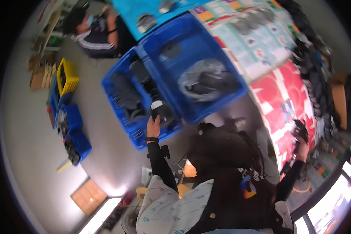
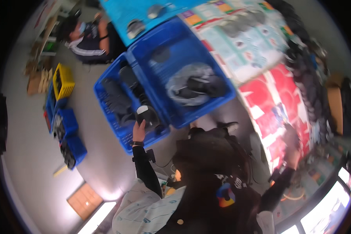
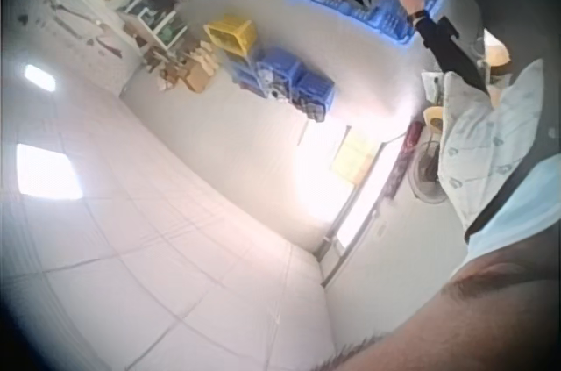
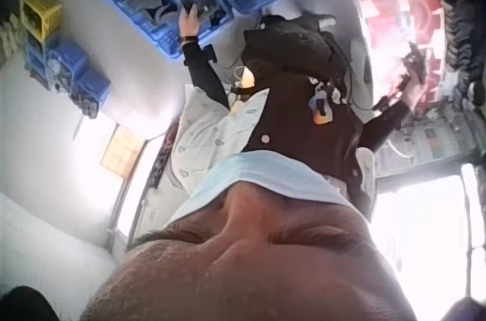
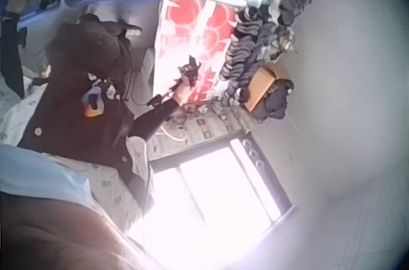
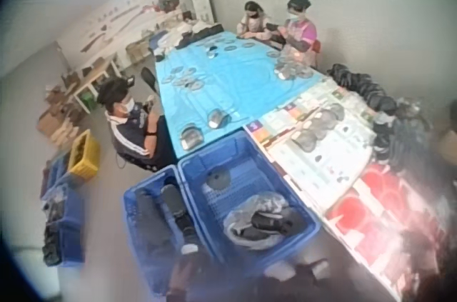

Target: Applying a liquid, possibly adhesive or paint, to shoe heel components using a manual pump-action brush tool and organizing them in trays.

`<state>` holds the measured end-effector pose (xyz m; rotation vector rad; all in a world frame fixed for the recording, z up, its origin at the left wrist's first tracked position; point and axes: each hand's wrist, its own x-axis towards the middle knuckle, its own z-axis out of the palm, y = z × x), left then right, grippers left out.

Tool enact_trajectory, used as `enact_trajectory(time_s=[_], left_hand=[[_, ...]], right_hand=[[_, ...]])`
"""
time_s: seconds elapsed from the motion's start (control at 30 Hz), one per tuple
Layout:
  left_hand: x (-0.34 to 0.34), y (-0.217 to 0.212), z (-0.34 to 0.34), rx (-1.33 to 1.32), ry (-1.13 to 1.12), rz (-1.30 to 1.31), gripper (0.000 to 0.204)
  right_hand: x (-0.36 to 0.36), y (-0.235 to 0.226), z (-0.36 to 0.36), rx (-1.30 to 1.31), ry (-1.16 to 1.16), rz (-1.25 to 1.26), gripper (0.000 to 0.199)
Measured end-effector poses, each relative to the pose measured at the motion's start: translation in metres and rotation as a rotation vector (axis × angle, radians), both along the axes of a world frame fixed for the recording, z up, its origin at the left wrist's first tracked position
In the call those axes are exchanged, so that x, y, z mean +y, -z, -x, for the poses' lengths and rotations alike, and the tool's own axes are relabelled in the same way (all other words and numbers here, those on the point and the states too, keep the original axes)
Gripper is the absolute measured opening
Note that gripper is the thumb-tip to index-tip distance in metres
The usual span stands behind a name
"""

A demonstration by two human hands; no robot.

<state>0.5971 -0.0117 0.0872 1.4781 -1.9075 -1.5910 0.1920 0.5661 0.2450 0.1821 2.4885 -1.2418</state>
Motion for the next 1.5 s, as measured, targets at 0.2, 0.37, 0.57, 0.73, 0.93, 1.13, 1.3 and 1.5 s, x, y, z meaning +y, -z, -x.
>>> enact_trajectory(time_s=[0.2,0.37,0.57,0.73,0.93,1.13,1.3,1.5], left_hand=[[0.154,-0.026,0.245,0.144,0.425,-0.187,0.029],[0.305,-0.052,0.381,0.193,0.767,0.131,0.038],[0.400,-0.063,0.444,-0.015,0.954,0.434,0.030],[0.415,-0.033,0.471,-0.173,1.088,0.552,0.033],[0.408,0.017,0.500,-0.324,1.288,0.611,0.036],[0.430,0.060,0.526,-0.253,1.331,0.388,0.042],[0.441,0.073,0.548,-0.161,1.341,0.373,0.041],[0.431,0.072,0.557,-0.163,1.441,0.348,0.037]], right_hand=[[0.026,0.007,0.005,-0.079,0.066,0.467,0.035],[0.063,0.012,0.017,-0.140,0.182,0.629,0.032],[0.097,0.025,0.028,-0.145,0.355,0.662,0.031],[0.094,0.050,0.032,-0.166,0.427,0.558,0.027],[0.093,0.061,0.017,-0.098,0.522,0.409,0.034],[0.101,0.047,0.018,-0.169,0.514,0.325,0.041],[0.098,0.049,0.032,-0.213,0.461,0.309,0.045],[0.079,0.038,0.068,-0.192,0.244,0.100,0.037]])
